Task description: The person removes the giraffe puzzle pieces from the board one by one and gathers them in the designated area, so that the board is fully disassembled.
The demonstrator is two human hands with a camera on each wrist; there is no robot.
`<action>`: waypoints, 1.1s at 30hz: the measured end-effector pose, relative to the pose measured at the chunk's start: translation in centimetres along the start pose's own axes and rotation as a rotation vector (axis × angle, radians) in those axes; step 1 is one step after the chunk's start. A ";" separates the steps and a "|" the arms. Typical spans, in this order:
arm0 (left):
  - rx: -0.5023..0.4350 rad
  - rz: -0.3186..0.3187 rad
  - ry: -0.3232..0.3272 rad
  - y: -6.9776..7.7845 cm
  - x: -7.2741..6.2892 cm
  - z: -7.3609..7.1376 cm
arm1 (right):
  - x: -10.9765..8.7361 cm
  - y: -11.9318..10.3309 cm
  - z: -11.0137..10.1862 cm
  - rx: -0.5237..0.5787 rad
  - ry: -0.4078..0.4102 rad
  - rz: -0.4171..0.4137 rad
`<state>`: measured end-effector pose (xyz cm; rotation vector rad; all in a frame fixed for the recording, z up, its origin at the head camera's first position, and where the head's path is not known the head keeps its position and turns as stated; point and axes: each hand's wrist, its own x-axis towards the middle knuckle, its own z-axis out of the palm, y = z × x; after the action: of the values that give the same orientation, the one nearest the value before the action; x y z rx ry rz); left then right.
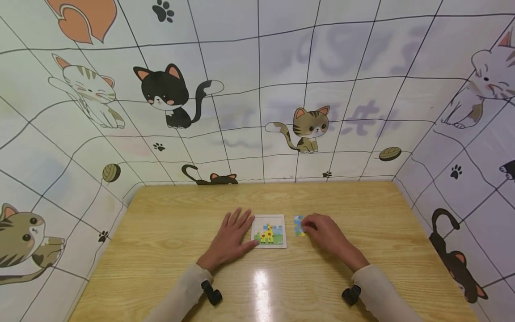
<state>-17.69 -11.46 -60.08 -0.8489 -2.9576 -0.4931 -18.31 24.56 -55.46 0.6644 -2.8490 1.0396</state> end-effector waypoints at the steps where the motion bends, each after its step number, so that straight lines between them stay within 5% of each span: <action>1: 0.002 0.002 0.002 0.0 0.0 0.0 | 0.0 -0.1 0.0 0.000 0.002 -0.004; 33: -0.007 0.007 0.008 -0.1 -0.1 0.2 | 3.3 -4.7 3.2 0.058 -0.167 -0.067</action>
<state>-17.67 -11.51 -60.29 -0.8560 -2.9462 -0.5058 -19.02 18.13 -54.48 0.8841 -2.9209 1.1108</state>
